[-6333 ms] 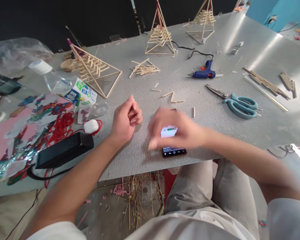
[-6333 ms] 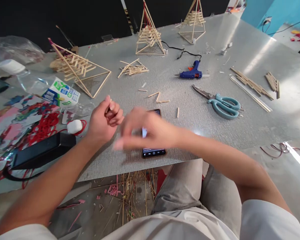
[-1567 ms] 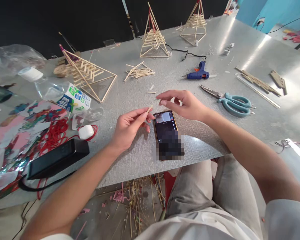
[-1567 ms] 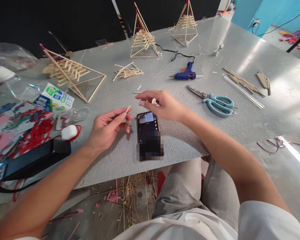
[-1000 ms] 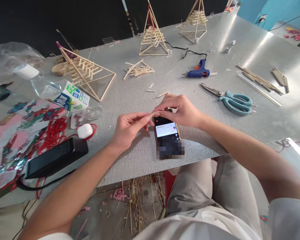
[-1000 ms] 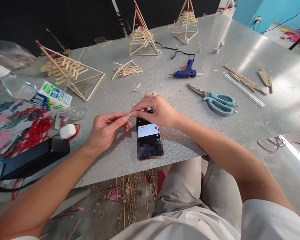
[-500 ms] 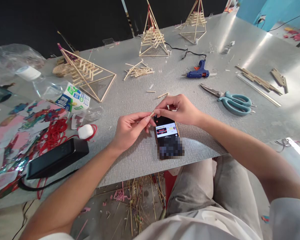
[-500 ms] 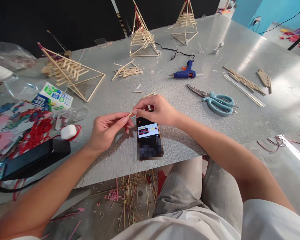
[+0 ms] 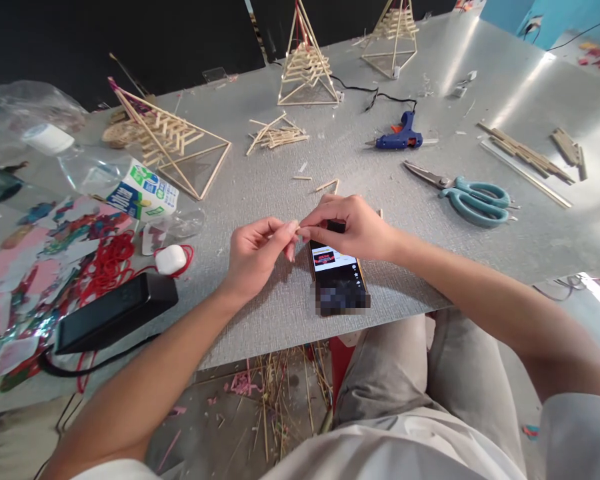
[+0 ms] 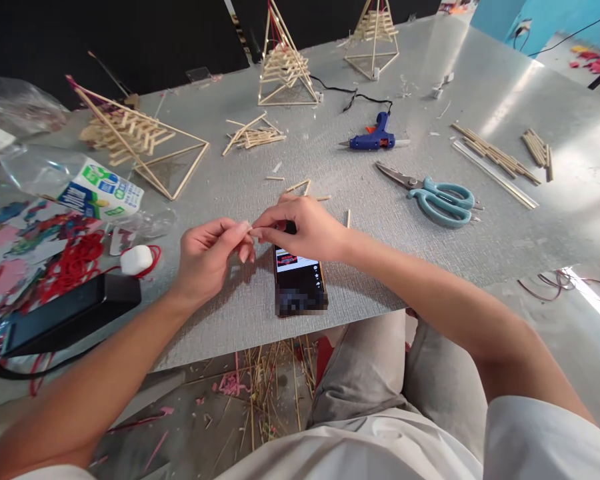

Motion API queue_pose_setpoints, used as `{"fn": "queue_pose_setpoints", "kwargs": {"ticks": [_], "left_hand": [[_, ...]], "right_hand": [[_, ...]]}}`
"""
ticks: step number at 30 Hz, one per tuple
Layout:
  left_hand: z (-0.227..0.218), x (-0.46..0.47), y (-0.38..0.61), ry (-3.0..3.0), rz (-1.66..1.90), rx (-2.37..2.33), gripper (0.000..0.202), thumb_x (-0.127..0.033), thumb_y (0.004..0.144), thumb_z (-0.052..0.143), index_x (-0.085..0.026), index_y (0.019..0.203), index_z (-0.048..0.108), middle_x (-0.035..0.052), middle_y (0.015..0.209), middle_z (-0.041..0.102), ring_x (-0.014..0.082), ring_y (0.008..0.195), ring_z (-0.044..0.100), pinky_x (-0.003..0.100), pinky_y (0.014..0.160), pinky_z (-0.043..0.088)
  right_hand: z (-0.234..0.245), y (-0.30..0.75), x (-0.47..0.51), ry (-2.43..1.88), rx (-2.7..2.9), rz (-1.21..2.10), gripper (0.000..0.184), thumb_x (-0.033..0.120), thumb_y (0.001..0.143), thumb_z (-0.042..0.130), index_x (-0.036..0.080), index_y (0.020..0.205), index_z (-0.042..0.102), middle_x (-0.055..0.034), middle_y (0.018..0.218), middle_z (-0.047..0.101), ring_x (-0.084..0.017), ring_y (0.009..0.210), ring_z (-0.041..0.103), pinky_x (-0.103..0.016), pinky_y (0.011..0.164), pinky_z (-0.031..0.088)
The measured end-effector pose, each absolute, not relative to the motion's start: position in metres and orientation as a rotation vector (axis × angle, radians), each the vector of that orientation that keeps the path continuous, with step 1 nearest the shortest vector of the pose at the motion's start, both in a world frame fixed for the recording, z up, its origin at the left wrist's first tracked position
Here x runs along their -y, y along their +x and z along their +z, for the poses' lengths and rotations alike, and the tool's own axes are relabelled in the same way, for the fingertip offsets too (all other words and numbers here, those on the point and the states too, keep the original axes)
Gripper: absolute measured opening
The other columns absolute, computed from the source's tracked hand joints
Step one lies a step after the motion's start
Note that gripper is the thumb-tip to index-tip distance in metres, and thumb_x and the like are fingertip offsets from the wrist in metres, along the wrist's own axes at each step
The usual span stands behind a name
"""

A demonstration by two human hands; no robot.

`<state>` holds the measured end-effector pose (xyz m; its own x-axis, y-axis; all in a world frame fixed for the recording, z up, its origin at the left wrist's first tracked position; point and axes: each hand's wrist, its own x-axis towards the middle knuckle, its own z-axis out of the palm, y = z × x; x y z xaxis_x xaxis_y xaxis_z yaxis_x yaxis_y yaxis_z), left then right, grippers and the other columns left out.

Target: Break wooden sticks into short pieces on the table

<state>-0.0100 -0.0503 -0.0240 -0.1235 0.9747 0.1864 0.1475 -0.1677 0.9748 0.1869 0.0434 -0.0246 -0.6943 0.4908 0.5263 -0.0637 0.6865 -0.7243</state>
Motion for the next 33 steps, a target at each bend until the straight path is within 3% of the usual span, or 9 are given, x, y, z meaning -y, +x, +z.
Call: {"fn": "queue_pose_setpoints", "kwargs": {"ticks": [5, 9, 14, 22, 27, 33], "left_hand": [[-0.02, 0.05, -0.01, 1.389, 1.363, -1.3, 0.031, -0.05, 0.092, 0.085, -0.021, 0.083, 0.083, 0.0019, 0.065, 0.072, 0.011, 0.054, 0.057, 0.025, 0.05, 0.046], [-0.017, 0.052, -0.007, 1.398, 1.306, -1.309, 0.034, -0.053, 0.094, 0.082, -0.02, 0.086, 0.086, 0.0064, 0.074, 0.079, 0.0117, 0.055, 0.056, 0.026, 0.046, 0.044], [-0.013, 0.054, -0.004, 1.43, 1.26, -1.288, 0.033, -0.052, 0.095, 0.081, -0.021, 0.088, 0.088, 0.0088, 0.081, 0.082, 0.0122, 0.056, 0.057, 0.025, 0.045, 0.044], [-0.02, 0.055, -0.007, 1.497, 1.324, -1.333, 0.031, -0.052, 0.097, 0.079, -0.023, 0.093, 0.09, 0.0082, 0.085, 0.084, 0.0126, 0.057, 0.06, 0.026, 0.048, 0.045], [-0.022, 0.053, -0.01, 1.45, 1.376, -1.305, 0.022, -0.046, 0.094, 0.083, -0.026, 0.094, 0.09, 0.0073, 0.086, 0.085, 0.0141, 0.059, 0.067, 0.026, 0.045, 0.044], [-0.02, 0.051, -0.009, 1.352, 1.375, -1.315, 0.014, -0.036, 0.084, 0.09, -0.024, 0.092, 0.089, 0.0061, 0.083, 0.085, 0.0135, 0.054, 0.068, 0.025, 0.042, 0.042]], "right_hand": [[-0.024, 0.188, -0.049, -0.284, 2.112, 0.95, 0.022, 0.03, 0.103, 0.072, 0.017, 0.118, 0.081, -0.0046, 0.095, 0.083, -0.013, 0.08, 0.067, -0.031, 0.082, 0.052], [-0.021, 0.194, -0.059, -0.111, 2.183, 0.744, 0.015, 0.026, 0.106, 0.069, 0.021, 0.103, 0.083, -0.0035, 0.096, 0.085, -0.015, 0.085, 0.074, -0.039, 0.094, 0.053], [-0.018, 0.199, -0.063, -0.062, 2.198, 0.561, 0.014, 0.03, 0.105, 0.072, 0.022, 0.102, 0.082, -0.0035, 0.099, 0.085, -0.018, 0.09, 0.075, -0.042, 0.092, 0.054], [-0.015, 0.198, -0.061, -0.108, 2.222, 0.523, 0.027, 0.038, 0.112, 0.062, 0.02, 0.098, 0.076, -0.0038, 0.096, 0.081, -0.017, 0.09, 0.07, -0.041, 0.091, 0.051], [-0.016, 0.197, -0.06, -0.097, 2.208, 0.511, 0.029, 0.041, 0.113, 0.059, 0.02, 0.103, 0.076, -0.0044, 0.099, 0.08, -0.017, 0.092, 0.07, -0.041, 0.094, 0.052], [-0.025, 0.195, -0.059, -0.06, 2.237, 0.459, 0.028, 0.033, 0.115, 0.054, 0.024, 0.121, 0.079, -0.0051, 0.107, 0.082, -0.02, 0.099, 0.068, -0.044, 0.094, 0.053]]}}
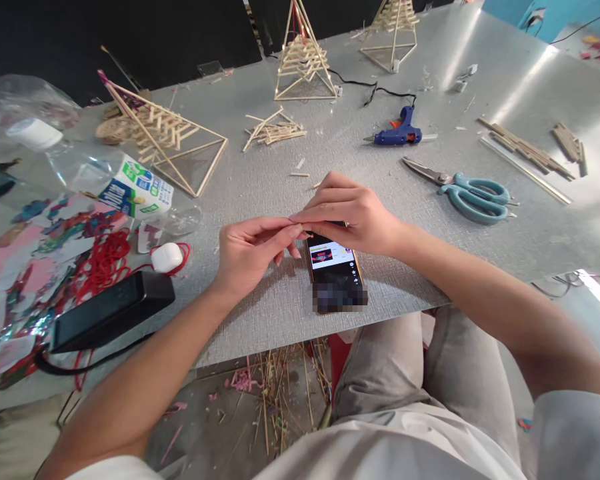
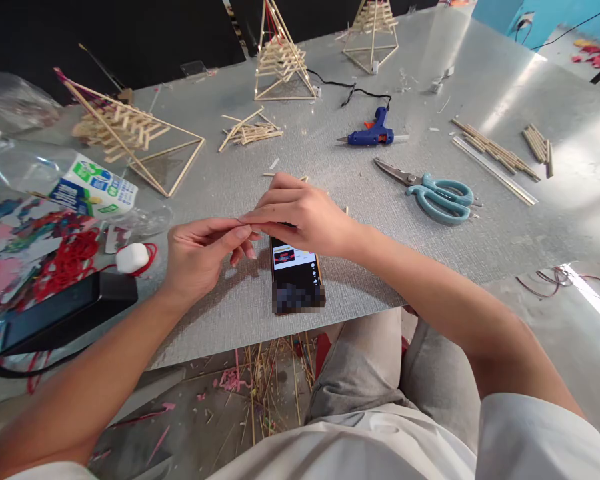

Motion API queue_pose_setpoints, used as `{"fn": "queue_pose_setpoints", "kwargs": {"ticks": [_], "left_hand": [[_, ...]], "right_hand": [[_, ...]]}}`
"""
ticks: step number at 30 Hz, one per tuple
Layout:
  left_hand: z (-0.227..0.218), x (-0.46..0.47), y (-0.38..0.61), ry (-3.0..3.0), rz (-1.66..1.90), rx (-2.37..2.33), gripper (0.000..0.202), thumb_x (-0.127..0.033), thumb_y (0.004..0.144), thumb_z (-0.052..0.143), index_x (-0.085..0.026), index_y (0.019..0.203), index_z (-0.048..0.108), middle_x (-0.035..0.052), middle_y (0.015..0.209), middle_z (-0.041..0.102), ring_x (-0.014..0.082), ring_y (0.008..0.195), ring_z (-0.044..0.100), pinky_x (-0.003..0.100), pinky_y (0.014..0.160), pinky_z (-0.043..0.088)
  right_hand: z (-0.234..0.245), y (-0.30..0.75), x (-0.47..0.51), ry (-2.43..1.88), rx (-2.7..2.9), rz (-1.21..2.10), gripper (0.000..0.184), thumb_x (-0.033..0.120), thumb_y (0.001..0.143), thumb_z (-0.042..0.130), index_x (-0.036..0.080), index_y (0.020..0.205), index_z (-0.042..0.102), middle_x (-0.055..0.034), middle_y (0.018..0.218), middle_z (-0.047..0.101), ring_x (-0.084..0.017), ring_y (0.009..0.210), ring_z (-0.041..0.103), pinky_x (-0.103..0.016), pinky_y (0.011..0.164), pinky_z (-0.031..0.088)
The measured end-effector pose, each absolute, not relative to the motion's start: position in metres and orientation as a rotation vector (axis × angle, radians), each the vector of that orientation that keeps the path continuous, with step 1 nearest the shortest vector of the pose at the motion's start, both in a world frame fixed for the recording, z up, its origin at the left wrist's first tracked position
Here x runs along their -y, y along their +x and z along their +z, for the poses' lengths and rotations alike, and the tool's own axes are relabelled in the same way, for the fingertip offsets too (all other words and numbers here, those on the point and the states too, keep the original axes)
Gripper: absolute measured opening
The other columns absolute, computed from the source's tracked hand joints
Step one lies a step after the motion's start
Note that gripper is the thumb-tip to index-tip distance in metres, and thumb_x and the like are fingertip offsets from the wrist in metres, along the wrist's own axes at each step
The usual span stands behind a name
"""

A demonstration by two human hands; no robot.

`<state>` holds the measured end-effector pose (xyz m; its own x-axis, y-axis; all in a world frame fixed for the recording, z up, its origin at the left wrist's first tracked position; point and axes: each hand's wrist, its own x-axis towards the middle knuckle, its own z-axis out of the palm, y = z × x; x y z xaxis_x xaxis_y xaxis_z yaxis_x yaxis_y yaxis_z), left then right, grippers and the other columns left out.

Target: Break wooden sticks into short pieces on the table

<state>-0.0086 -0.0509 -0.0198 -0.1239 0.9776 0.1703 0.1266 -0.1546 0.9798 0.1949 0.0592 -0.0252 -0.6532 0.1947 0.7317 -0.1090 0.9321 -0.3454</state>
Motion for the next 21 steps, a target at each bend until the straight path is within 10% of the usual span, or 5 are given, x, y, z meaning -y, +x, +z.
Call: {"fn": "queue_pose_setpoints", "kwargs": {"ticks": [21], "left_hand": [[-0.017, 0.05, -0.004, 1.095, 1.373, -1.187, 0.004, -0.022, 0.073, 0.089, -0.021, 0.078, 0.088, 0.0047, 0.069, 0.081, 0.0146, 0.053, 0.072, 0.022, 0.046, 0.055]], "right_hand": [[-0.032, 0.194, -0.061, -0.028, 2.193, 0.444, 0.023, 0.026, 0.112, 0.061, 0.023, 0.116, 0.084, -0.0034, 0.102, 0.086, -0.017, 0.091, 0.067, -0.037, 0.086, 0.054]]}}
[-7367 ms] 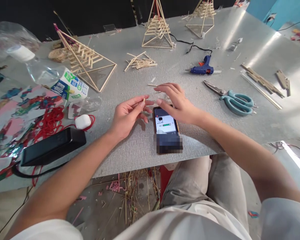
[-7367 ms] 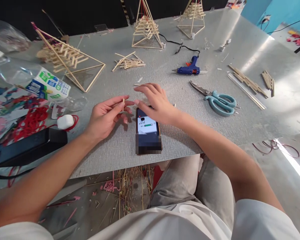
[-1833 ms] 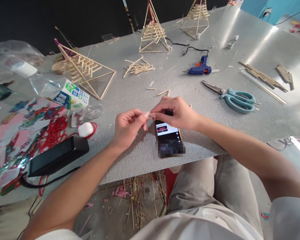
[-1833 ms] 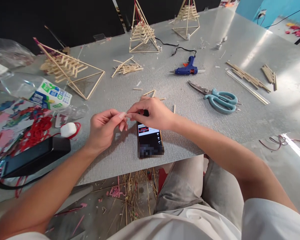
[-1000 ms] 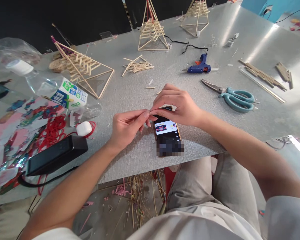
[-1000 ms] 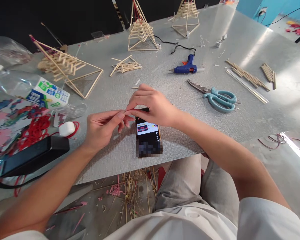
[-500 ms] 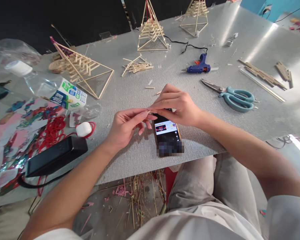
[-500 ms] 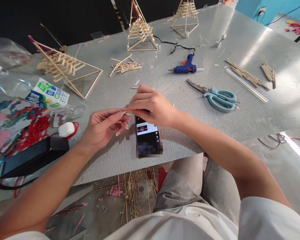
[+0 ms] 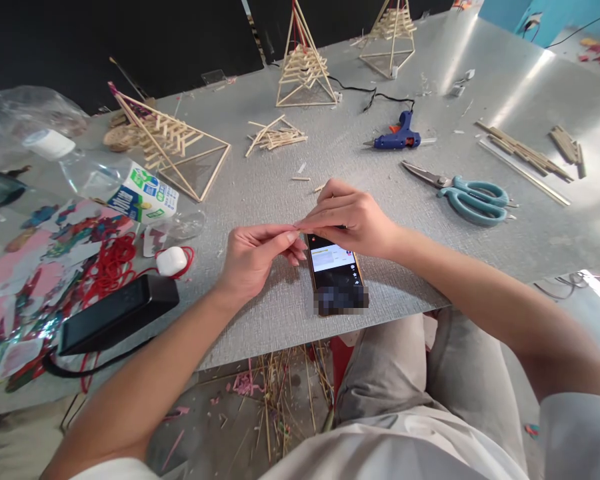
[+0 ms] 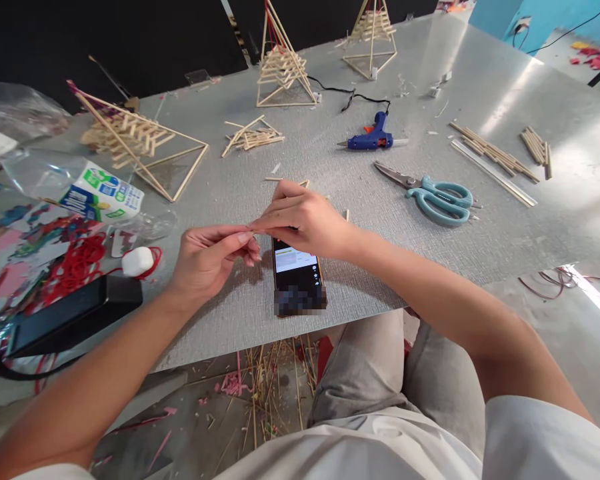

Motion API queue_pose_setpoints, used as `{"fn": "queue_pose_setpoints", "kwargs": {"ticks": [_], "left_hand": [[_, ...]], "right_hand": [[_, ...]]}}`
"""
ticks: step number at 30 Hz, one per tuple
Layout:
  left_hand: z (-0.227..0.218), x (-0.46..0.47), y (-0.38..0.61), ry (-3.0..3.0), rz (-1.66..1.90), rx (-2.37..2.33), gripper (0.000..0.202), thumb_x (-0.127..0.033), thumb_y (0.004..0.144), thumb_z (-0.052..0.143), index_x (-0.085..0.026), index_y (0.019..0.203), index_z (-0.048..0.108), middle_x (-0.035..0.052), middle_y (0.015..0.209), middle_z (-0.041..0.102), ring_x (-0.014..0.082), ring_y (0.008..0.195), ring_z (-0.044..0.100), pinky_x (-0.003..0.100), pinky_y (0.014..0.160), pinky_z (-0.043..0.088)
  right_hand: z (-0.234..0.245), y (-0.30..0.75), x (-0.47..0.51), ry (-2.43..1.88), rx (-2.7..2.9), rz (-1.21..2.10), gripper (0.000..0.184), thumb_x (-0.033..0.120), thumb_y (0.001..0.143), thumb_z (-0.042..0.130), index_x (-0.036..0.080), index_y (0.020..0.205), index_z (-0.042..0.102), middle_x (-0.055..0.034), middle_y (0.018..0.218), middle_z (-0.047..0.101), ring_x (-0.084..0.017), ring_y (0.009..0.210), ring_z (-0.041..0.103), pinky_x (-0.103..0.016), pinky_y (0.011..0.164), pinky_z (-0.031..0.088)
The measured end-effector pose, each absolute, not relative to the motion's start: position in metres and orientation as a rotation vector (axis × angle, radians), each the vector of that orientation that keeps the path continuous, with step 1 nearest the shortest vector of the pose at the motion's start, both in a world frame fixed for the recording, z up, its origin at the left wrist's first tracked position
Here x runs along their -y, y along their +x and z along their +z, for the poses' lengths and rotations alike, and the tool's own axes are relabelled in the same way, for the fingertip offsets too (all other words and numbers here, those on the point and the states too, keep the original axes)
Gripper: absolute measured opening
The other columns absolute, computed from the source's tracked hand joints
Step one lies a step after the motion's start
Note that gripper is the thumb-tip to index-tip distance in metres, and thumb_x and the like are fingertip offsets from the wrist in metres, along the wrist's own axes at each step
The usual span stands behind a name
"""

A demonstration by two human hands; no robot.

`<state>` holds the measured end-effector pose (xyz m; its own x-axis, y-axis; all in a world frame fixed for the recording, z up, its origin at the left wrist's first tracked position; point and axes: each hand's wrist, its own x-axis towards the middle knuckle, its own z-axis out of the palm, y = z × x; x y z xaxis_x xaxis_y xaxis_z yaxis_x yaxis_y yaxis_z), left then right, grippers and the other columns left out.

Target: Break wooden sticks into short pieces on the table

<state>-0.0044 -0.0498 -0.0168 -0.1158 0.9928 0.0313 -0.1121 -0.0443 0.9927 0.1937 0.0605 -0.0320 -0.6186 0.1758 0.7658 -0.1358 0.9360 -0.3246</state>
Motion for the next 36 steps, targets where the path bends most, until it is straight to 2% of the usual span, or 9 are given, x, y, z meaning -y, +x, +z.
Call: {"fn": "queue_pose_setpoints", "kwargs": {"ticks": [7, 10, 13, 15, 17, 19, 24, 29, 36], "left_hand": [[-0.02, 0.049, -0.001, 1.081, 1.408, -1.22, 0.006, -0.026, 0.076, 0.091, -0.022, 0.078, 0.088, 0.0042, 0.072, 0.082, 0.0129, 0.056, 0.072, 0.021, 0.051, 0.06], [-0.022, 0.048, 0.0, 1.074, 1.435, -1.227, 0.014, -0.032, 0.077, 0.094, -0.023, 0.087, 0.09, 0.0064, 0.082, 0.085, 0.0142, 0.06, 0.073, 0.022, 0.049, 0.059], [-0.022, 0.047, -0.002, 1.075, 1.472, -1.214, 0.02, -0.036, 0.079, 0.094, -0.024, 0.094, 0.09, 0.008, 0.089, 0.086, 0.0153, 0.066, 0.074, 0.023, 0.048, 0.059], [-0.022, 0.046, -0.003, 1.082, 1.492, -1.192, 0.022, -0.038, 0.081, 0.093, -0.024, 0.099, 0.09, 0.0083, 0.093, 0.086, 0.0154, 0.07, 0.075, 0.022, 0.049, 0.059], [-0.022, 0.045, -0.005, 1.092, 1.517, -1.154, 0.025, -0.037, 0.082, 0.093, -0.026, 0.104, 0.089, 0.0063, 0.091, 0.084, 0.0145, 0.07, 0.073, 0.022, 0.048, 0.059], [-0.022, 0.043, -0.007, 1.103, 1.531, -1.116, 0.027, -0.034, 0.081, 0.092, -0.027, 0.107, 0.089, 0.0028, 0.084, 0.08, 0.0134, 0.066, 0.07, 0.021, 0.046, 0.058], [-0.023, 0.047, -0.011, 1.177, 1.436, -1.056, 0.005, -0.027, 0.084, 0.083, -0.021, 0.084, 0.084, -0.0004, 0.067, 0.07, 0.0133, 0.054, 0.066, 0.023, 0.043, 0.058], [-0.021, 0.052, -0.009, 1.243, 1.401, -1.059, 0.007, -0.025, 0.087, 0.08, -0.019, 0.083, 0.079, -0.0008, 0.067, 0.072, 0.0133, 0.049, 0.067, 0.025, 0.045, 0.062], [-0.024, 0.05, -0.01, 1.315, 1.419, -1.141, 0.011, -0.029, 0.088, 0.082, -0.019, 0.092, 0.083, 0.0005, 0.07, 0.077, 0.0131, 0.05, 0.07, 0.024, 0.048, 0.064]], "right_hand": [[-0.033, 0.191, -0.064, -0.026, 2.171, 0.463, 0.022, 0.025, 0.112, 0.062, 0.021, 0.115, 0.083, -0.0038, 0.102, 0.086, -0.016, 0.091, 0.068, -0.037, 0.089, 0.056], [-0.027, 0.2, -0.069, -0.084, 2.251, 0.559, 0.026, 0.029, 0.11, 0.065, 0.018, 0.13, 0.077, -0.0071, 0.11, 0.084, -0.019, 0.098, 0.071, -0.041, 0.097, 0.058], [-0.024, 0.212, -0.071, -0.241, 2.43, 0.64, 0.074, 0.049, 0.096, 0.082, 0.016, 0.157, 0.058, -0.0159, 0.141, 0.073, -0.03, 0.129, 0.065, -0.054, 0.115, 0.054], [-0.028, 0.218, -0.072, -0.354, 2.575, 0.658, 0.11, 0.063, 0.079, 0.092, 0.02, 0.168, 0.043, -0.0194, 0.162, 0.056, -0.039, 0.151, 0.05, -0.062, 0.126, 0.044], [-0.034, 0.22, -0.074, -0.456, 2.673, 0.643, 0.126, 0.067, 0.071, 0.096, 0.025, 0.172, 0.035, -0.0195, 0.172, 0.042, -0.043, 0.162, 0.034, -0.067, 0.131, 0.036], [-0.037, 0.219, -0.077, -0.523, 2.664, 0.574, 0.109, 0.057, 0.081, 0.092, 0.024, 0.17, 0.039, -0.0194, 0.173, 0.041, -0.043, 0.163, 0.031, -0.069, 0.131, 0.035], [-0.027, 0.209, -0.079, -0.435, 2.361, 0.476, 0.032, 0.026, 0.106, 0.06, 0.017, 0.135, 0.071, -0.0151, 0.135, 0.076, -0.031, 0.126, 0.065, -0.055, 0.115, 0.049], [-0.016, 0.201, -0.061, -0.294, 2.236, 0.777, 0.023, 0.03, 0.107, 0.061, 0.015, 0.115, 0.077, -0.0073, 0.106, 0.083, -0.017, 0.091, 0.071, -0.034, 0.087, 0.054], [-0.019, 0.193, -0.048, -0.31, 2.213, 1.001, 0.032, 0.044, 0.104, 0.069, 0.016, 0.094, 0.081, -0.004, 0.084, 0.079, -0.013, 0.08, 0.062, -0.029, 0.078, 0.047]]}}
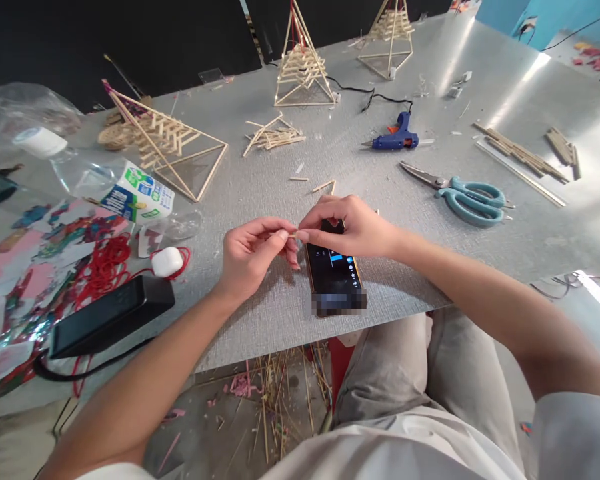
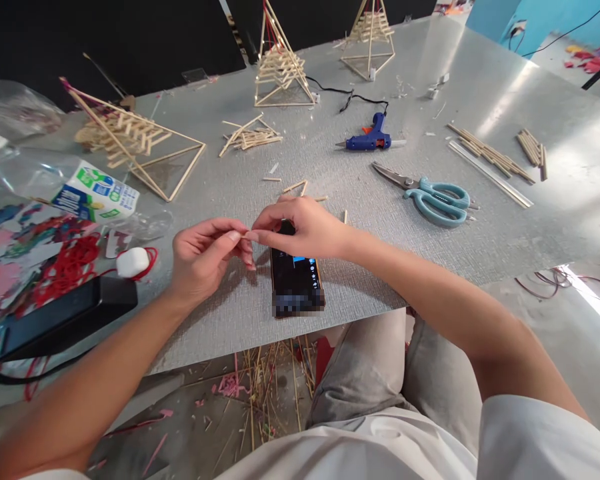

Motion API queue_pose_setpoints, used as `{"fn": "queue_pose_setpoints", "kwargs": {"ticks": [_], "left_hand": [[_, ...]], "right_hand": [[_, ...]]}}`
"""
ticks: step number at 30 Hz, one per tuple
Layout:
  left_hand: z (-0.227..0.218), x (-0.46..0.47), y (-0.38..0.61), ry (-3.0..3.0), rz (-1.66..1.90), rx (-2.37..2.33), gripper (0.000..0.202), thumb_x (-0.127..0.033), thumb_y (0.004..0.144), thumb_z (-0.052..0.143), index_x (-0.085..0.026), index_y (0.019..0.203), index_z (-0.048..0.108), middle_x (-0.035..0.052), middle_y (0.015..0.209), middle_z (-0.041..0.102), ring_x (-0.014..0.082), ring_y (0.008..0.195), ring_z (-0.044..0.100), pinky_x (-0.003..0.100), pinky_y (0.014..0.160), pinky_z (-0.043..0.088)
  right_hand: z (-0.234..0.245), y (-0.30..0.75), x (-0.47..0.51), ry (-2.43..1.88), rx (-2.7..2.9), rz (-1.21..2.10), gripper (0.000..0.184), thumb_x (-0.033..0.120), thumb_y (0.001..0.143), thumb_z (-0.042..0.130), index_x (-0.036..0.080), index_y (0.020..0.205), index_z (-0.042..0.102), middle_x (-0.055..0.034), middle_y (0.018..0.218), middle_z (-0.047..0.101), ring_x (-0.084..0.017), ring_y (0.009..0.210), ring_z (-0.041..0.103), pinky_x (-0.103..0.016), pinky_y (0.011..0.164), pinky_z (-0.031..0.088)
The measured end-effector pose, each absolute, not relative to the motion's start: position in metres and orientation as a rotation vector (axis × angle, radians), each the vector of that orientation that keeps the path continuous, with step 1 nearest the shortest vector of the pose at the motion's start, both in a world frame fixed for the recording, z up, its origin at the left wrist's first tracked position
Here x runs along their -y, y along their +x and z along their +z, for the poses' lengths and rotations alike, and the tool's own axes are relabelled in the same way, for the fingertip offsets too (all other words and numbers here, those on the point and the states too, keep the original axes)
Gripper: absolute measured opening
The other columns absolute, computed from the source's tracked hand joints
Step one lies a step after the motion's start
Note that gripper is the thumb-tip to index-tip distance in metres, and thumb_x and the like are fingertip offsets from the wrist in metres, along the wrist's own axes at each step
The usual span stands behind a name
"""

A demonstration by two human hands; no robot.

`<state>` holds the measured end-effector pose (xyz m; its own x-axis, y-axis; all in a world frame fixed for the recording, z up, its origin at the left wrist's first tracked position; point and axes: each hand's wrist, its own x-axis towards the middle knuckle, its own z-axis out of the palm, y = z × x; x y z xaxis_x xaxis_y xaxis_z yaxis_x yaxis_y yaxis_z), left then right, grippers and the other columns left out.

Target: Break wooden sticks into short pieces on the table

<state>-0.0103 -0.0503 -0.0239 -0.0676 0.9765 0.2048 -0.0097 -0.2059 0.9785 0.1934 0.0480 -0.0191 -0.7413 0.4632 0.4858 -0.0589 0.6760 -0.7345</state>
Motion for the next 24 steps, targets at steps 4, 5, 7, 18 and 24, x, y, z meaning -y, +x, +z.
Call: {"fn": "queue_pose_setpoints", "kwargs": {"ticks": [4, 5, 7, 18, 24], "left_hand": [[-0.024, 0.051, -0.007, 1.379, 1.427, -1.244, 0.015, -0.032, 0.09, 0.084, -0.021, 0.099, 0.088, 0.0049, 0.086, 0.085, 0.0141, 0.059, 0.075, 0.026, 0.055, 0.067], [-0.024, 0.051, -0.006, 1.38, 1.435, -1.25, 0.014, -0.032, 0.089, 0.085, -0.021, 0.098, 0.088, 0.0051, 0.088, 0.086, 0.0141, 0.058, 0.075, 0.026, 0.054, 0.067], [-0.023, 0.051, -0.005, 1.37, 1.447, -1.253, 0.013, -0.032, 0.087, 0.087, -0.022, 0.094, 0.088, 0.0049, 0.088, 0.086, 0.014, 0.056, 0.074, 0.026, 0.051, 0.065], [-0.021, 0.042, -0.012, 1.169, 1.65, -1.194, 0.051, -0.058, 0.096, 0.074, -0.024, 0.065, 0.052, -0.0024, 0.055, 0.061, 0.0135, 0.044, 0.059, 0.028, 0.04, 0.044], [-0.018, 0.037, -0.02, 1.082, 1.671, -1.211, 0.044, -0.052, 0.088, 0.072, -0.025, 0.063, 0.047, -0.0033, 0.048, 0.053, 0.0126, 0.038, 0.048, 0.027, 0.037, 0.037]], "right_hand": [[-0.021, 0.191, -0.05, -0.361, 2.124, 1.039, 0.04, 0.051, 0.104, 0.069, 0.016, 0.091, 0.082, -0.0042, 0.082, 0.078, -0.012, 0.074, 0.058, -0.029, 0.074, 0.044], [-0.021, 0.191, -0.051, -0.369, 2.111, 1.052, 0.04, 0.052, 0.104, 0.069, 0.016, 0.092, 0.082, -0.0042, 0.083, 0.079, -0.012, 0.073, 0.057, -0.028, 0.073, 0.044], [-0.02, 0.192, -0.052, -0.366, 2.118, 1.085, 0.039, 0.051, 0.103, 0.07, 0.016, 0.093, 0.083, -0.004, 0.083, 0.079, -0.011, 0.072, 0.056, -0.028, 0.07, 0.042], [-0.021, 0.193, -0.053, -0.378, 2.15, 0.978, 0.021, 0.033, 0.103, 0.069, 0.016, 0.094, 0.08, -0.0034, 0.084, 0.081, -0.013, 0.077, 0.06, -0.03, 0.079, 0.046], [-0.02, 0.195, -0.055, -0.413, 2.179, 0.928, 0.019, 0.033, 0.102, 0.07, 0.018, 0.095, 0.081, -0.0032, 0.085, 0.082, -0.015, 0.081, 0.062, -0.031, 0.082, 0.046]]}}
